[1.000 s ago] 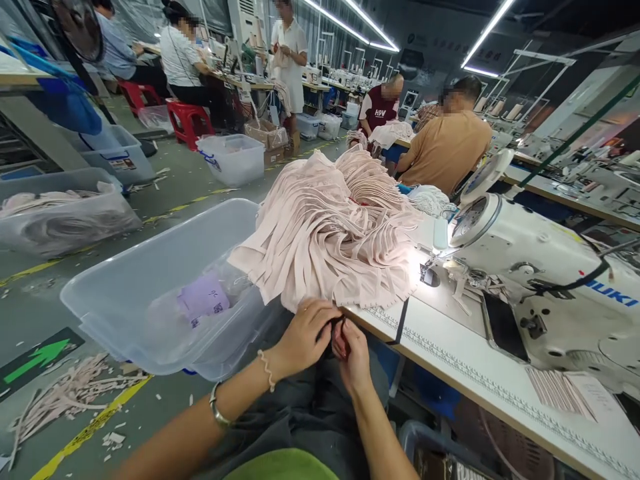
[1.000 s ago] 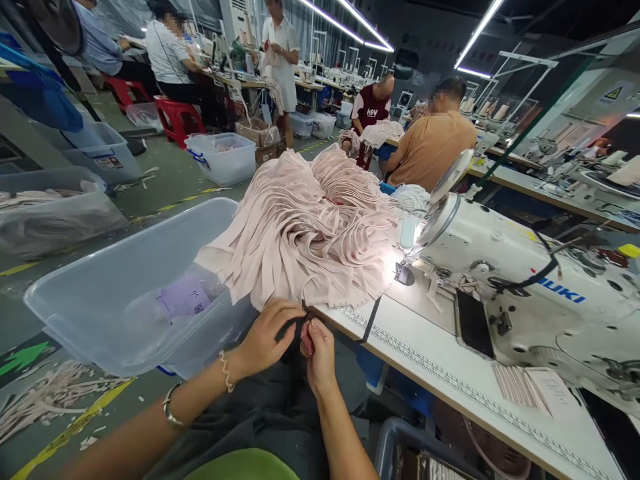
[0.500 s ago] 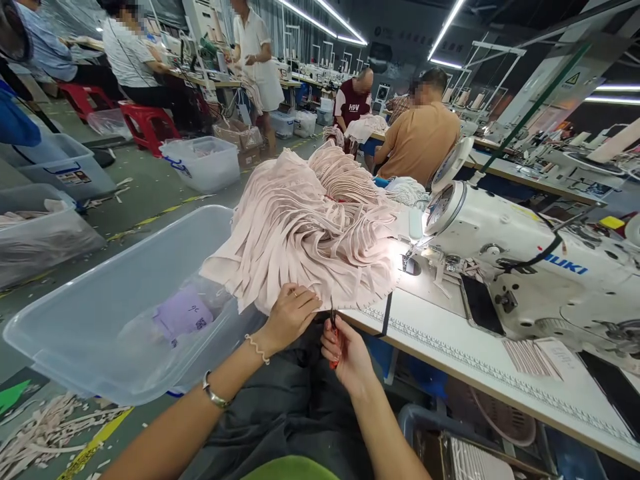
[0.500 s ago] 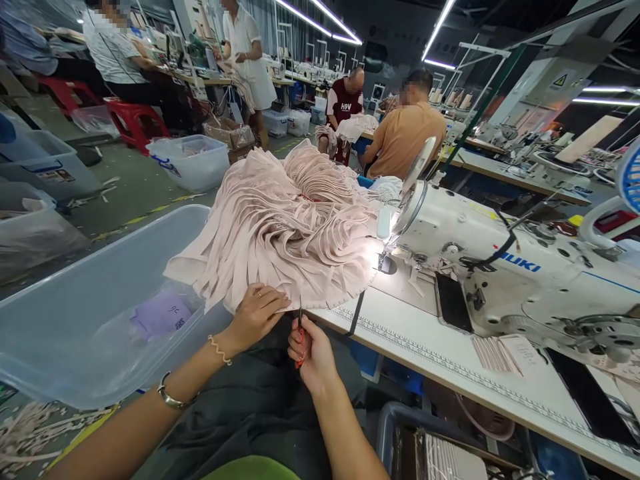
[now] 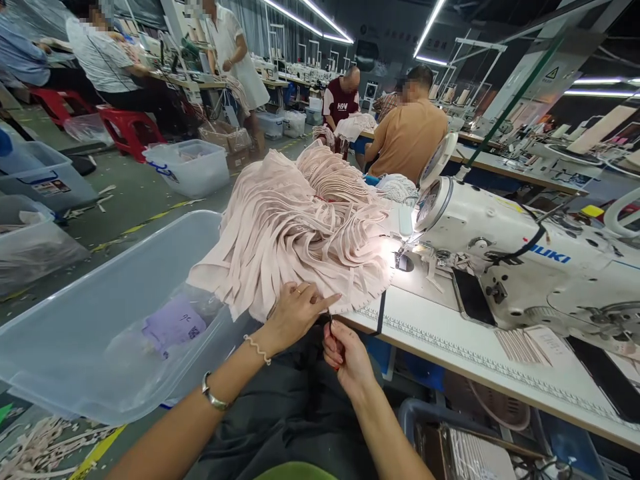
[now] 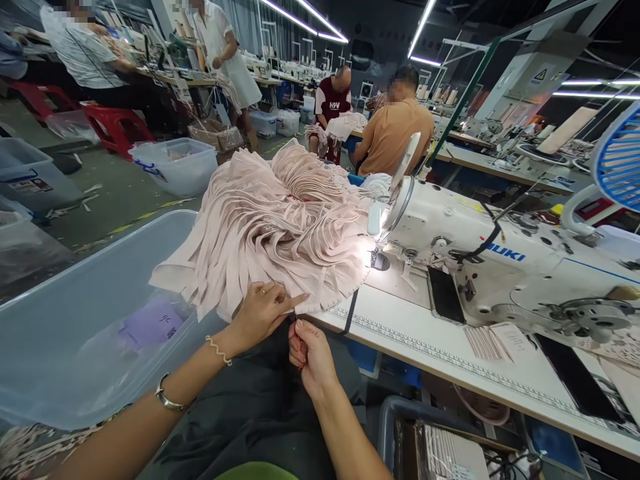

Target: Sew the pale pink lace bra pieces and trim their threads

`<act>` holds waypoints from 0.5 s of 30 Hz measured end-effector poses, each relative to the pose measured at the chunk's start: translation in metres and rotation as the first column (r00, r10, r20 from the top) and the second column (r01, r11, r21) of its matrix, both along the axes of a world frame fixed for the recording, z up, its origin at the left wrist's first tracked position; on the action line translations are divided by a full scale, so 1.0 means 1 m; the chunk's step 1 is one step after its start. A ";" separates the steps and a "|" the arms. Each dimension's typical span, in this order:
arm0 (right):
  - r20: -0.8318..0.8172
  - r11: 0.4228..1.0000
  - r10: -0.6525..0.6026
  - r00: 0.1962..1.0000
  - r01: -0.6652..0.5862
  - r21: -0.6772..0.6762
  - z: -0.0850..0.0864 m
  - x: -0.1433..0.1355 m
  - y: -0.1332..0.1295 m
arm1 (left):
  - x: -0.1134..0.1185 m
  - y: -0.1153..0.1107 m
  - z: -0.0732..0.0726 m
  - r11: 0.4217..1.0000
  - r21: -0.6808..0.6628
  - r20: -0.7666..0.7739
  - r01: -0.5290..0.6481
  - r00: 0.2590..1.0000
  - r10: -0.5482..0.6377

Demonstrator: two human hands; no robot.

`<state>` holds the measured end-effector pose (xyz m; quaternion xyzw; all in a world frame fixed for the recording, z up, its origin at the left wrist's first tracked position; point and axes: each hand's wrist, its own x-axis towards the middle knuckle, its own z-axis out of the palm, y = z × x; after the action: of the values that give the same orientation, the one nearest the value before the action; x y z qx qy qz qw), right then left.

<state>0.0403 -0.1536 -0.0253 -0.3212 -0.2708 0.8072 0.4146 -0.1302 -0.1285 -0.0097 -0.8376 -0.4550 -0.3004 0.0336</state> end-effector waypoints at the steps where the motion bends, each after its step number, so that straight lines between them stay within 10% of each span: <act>1: 0.012 1.000 0.007 1.000 -0.007 0.016 0.001 0.003 0.000 | 0.002 0.002 0.001 1.000 0.018 -0.026 0.012 1.000 -0.011; 15: 0.127 0.987 -0.006 0.992 -0.015 0.162 0.013 0.013 -0.002 | 0.002 0.004 -0.004 0.996 0.084 0.014 0.028 0.999 -0.029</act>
<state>0.0537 -0.1553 -0.0121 -0.3362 -0.3624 0.7613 0.4195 -0.1280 -0.1249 -0.0142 -0.8395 -0.4304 -0.3261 0.0611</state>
